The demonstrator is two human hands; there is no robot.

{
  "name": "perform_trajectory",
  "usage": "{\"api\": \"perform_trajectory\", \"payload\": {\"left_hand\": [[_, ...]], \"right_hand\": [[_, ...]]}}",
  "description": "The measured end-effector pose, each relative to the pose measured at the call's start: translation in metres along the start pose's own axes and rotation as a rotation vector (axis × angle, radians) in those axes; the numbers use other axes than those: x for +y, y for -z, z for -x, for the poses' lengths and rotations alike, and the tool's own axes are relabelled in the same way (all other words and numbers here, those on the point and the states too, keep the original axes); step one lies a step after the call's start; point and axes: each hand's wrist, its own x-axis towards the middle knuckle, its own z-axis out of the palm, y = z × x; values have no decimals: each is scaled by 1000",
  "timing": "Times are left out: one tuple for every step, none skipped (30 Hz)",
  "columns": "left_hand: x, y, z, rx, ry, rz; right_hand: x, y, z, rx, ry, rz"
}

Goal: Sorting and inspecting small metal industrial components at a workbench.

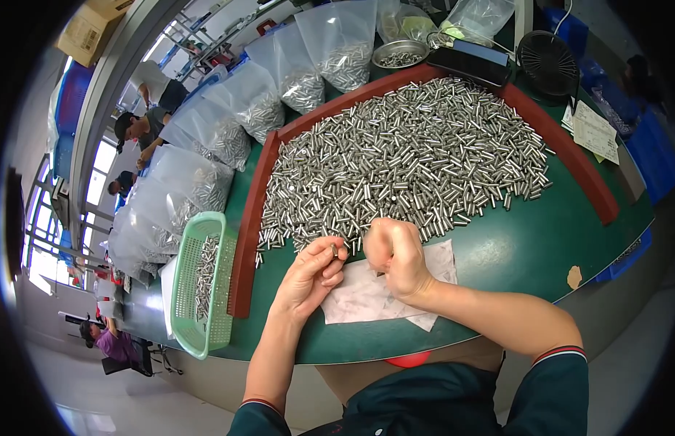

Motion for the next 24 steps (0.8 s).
{"api": "perform_trajectory", "payload": {"left_hand": [[0,0,0,-4,-9,-19],[-1,0,1,-4,-9,-19],[-1,1,1,-5,-8,-19],[-1,1,1,-6,-7,-19],[-1,1,1,-5,-7,-19],[-1,1,1,-3,-5,-20],[-1,1,1,0,-3,-20],[-1,1,1,1,-2,-20],[-1,1,1,0,-3,-23],[-2,1,1,-1,-3,-25],[-1,1,1,0,-2,-24],[-1,1,1,-13,-4,-21],[-1,1,1,-26,-6,-17],[0,1,1,-26,-5,-17],[0,2,1,-33,-2,-20],[0,2,1,-41,0,-22],[0,3,1,-40,1,-22],[0,4,1,-37,12,-23],[0,4,1,-34,23,-24],[0,4,1,-33,24,-23],[0,3,2,-23,25,-32],[1,1,2,-12,27,-40],[2,-1,3,-11,28,-39],[3,-5,3,8,15,29]], "right_hand": [[0,0,0,-2,0,4],[0,0,0,-4,1,8],[0,0,0,-4,1,7],[0,-1,0,-3,-2,9],[0,-1,0,-1,-5,10],[0,-1,0,-1,-6,10],[0,0,0,-1,-3,11],[1,0,0,0,0,12],[1,0,0,0,-2,11],[0,0,0,1,-5,10],[0,-1,0,2,-8,8],[0,0,0,3,-9,8],[0,0,0,2,-7,10],[0,0,0,2,-6,12],[0,0,0,2,-6,12],[0,0,0,2,-9,13],[0,0,0,2,-12,13],[0,0,0,2,-13,13],[0,0,0,-1,-13,12],[0,0,0,-3,-13,11],[0,0,1,-2,-14,11],[0,0,0,-5,-18,7],[0,0,0,-7,-23,4],[0,1,0,-2,-24,4]]}}
